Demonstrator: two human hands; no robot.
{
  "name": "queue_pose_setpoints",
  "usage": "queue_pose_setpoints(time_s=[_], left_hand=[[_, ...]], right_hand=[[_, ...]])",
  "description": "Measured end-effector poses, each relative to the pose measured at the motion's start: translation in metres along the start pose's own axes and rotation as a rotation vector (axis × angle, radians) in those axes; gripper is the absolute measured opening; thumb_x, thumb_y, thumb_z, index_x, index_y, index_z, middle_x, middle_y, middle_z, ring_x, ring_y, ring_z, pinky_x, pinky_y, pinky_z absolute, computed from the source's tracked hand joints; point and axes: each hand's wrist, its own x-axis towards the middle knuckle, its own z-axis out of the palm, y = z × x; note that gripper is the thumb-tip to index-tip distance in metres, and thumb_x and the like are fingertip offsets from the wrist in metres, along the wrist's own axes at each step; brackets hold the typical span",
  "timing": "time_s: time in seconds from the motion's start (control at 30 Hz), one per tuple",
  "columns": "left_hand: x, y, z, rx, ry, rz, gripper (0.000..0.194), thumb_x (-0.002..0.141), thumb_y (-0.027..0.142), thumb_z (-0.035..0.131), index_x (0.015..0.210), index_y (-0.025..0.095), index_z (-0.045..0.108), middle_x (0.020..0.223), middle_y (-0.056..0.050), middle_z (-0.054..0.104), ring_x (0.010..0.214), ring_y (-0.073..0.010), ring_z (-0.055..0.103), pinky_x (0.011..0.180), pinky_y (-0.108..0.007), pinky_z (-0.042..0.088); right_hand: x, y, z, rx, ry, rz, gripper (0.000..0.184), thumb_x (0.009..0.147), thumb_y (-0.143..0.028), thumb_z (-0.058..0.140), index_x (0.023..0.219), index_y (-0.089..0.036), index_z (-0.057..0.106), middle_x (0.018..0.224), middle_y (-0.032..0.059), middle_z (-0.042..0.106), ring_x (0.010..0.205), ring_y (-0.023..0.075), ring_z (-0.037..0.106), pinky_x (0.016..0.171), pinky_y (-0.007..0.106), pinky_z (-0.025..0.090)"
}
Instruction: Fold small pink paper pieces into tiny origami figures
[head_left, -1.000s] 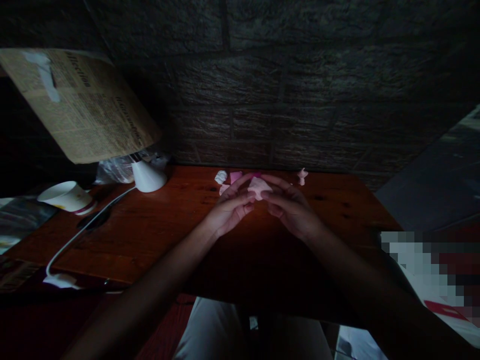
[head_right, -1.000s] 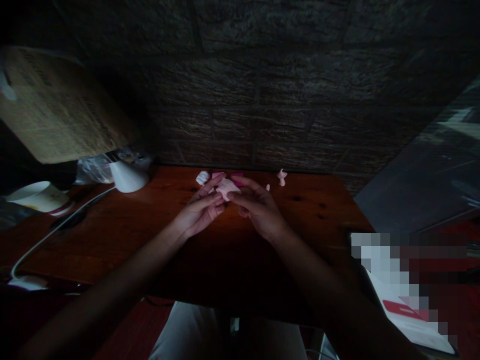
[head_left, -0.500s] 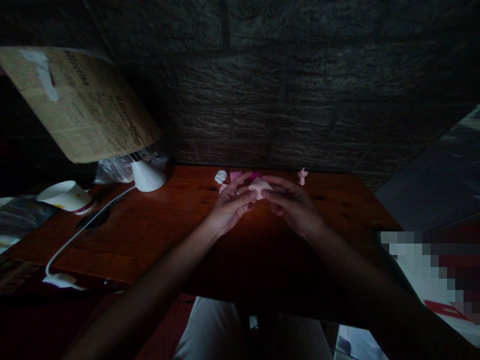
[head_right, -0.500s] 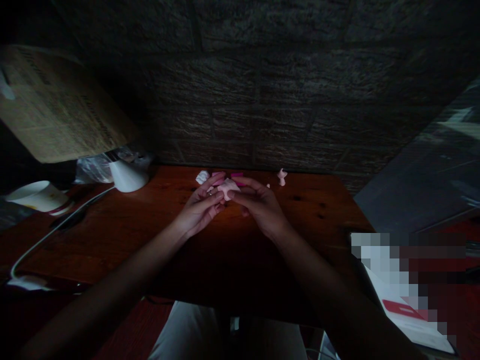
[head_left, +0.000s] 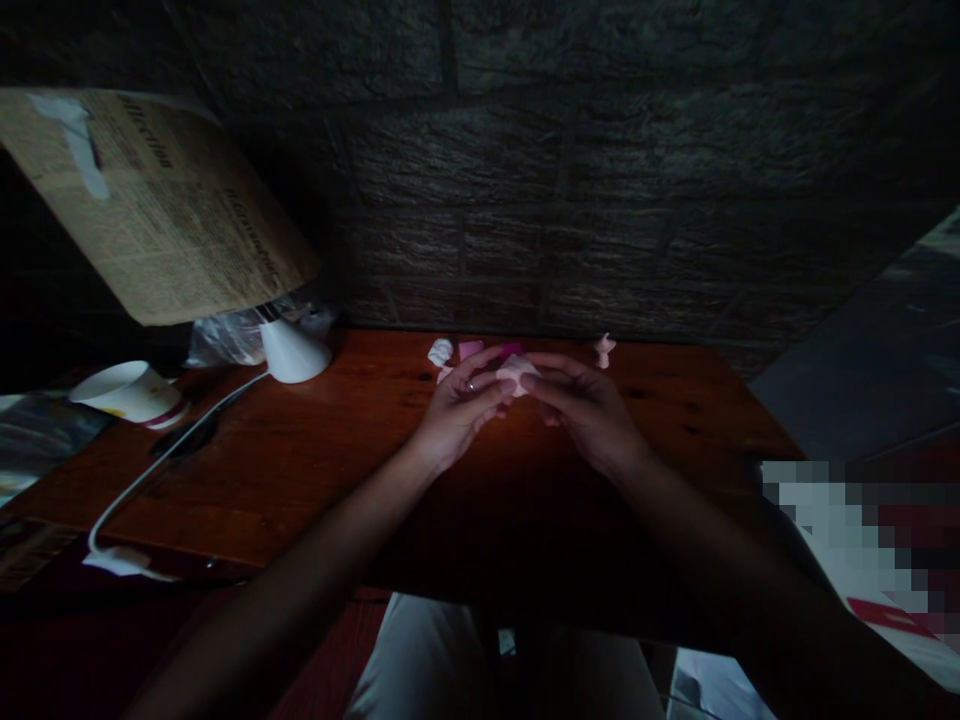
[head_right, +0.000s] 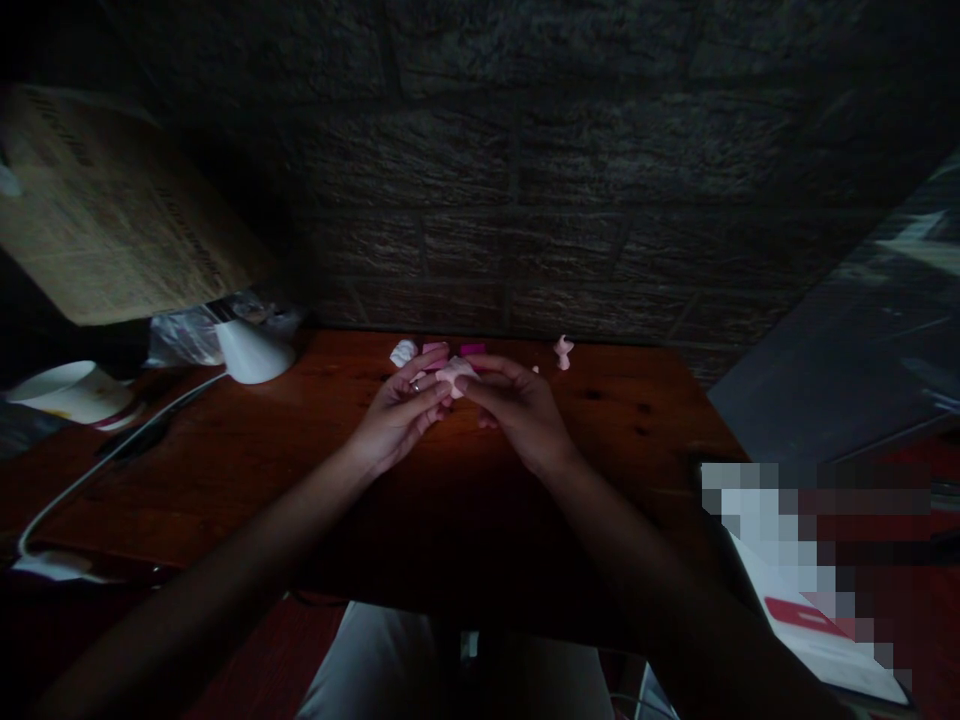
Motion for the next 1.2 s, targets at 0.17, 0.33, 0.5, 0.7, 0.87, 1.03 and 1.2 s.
queue_pose_setpoints(time_s=[0.17,0.33,0.5,0.7,0.87,1.03,1.2], left_hand=[[0.0007,0.0006,-0.0005,-0.001,0.005,-0.001,0.048,0.069,0.017,0.091,0.114,0.023,0.074,0.094,-0.001,0.076,0.071,-0.0084,0.066,0.063,-0.019,0.053],[0.0007,-0.0005,-0.0002,0.016,0.023,0.005,0.050,0.067,0.015,0.091,0.113,0.023,0.074,0.096,-0.001,0.076,0.075,-0.0095,0.067,0.062,-0.018,0.052],[0.0004,-0.0012,-0.0006,0.054,0.062,0.005,0.046,0.068,0.015,0.089,0.110,0.021,0.074,0.097,-0.002,0.076,0.076,-0.0096,0.066,0.062,-0.018,0.051],[0.0007,-0.0009,-0.0003,0.058,0.058,-0.011,0.050,0.069,0.016,0.087,0.117,0.022,0.074,0.086,0.000,0.072,0.063,-0.0062,0.058,0.055,-0.017,0.045],[-0.0015,0.0014,0.0022,0.067,0.069,-0.022,0.051,0.067,0.015,0.088,0.116,0.023,0.075,0.086,0.001,0.072,0.059,-0.0042,0.055,0.052,-0.015,0.040],[-0.0010,0.0010,0.0018,0.083,0.066,-0.035,0.053,0.068,0.016,0.088,0.118,0.024,0.074,0.082,0.002,0.072,0.059,-0.0042,0.055,0.052,-0.015,0.039],[-0.0003,-0.0007,0.0004,0.083,0.062,-0.036,0.052,0.067,0.017,0.088,0.117,0.023,0.074,0.082,0.001,0.073,0.060,-0.0051,0.057,0.053,-0.016,0.040]], right_hand=[[-0.0004,-0.0019,0.0010,0.018,0.023,0.018,0.032,0.068,-0.034,0.089,0.097,-0.026,0.078,0.087,-0.0001,0.077,0.053,0.0065,0.049,0.045,0.022,0.037],[-0.0019,0.0020,0.0016,0.016,0.012,0.036,0.034,0.068,-0.035,0.090,0.099,-0.025,0.078,0.089,0.0009,0.077,0.060,0.0090,0.056,0.049,0.022,0.040],[-0.0017,0.0012,0.0003,-0.011,0.047,0.076,0.038,0.064,-0.036,0.092,0.097,-0.025,0.078,0.087,0.0003,0.076,0.061,0.0090,0.055,0.051,0.023,0.040],[-0.0003,-0.0019,-0.0016,-0.004,0.079,0.060,0.035,0.067,-0.042,0.090,0.096,-0.025,0.078,0.070,-0.0039,0.066,0.057,0.0084,0.050,0.052,0.024,0.035],[-0.0001,0.0018,-0.0001,0.049,0.073,0.161,0.035,0.065,-0.041,0.091,0.094,-0.026,0.078,0.073,-0.0035,0.065,0.058,0.0082,0.046,0.052,0.023,0.034],[0.0006,0.0033,0.0017,0.134,0.027,0.231,0.034,0.066,-0.040,0.092,0.094,-0.026,0.080,0.083,-0.0019,0.067,0.058,0.0064,0.043,0.052,0.021,0.035],[0.0004,0.0001,0.0041,0.168,0.010,0.258,0.036,0.062,-0.042,0.094,0.092,-0.026,0.082,0.085,-0.0013,0.068,0.059,0.0057,0.041,0.051,0.019,0.034]])
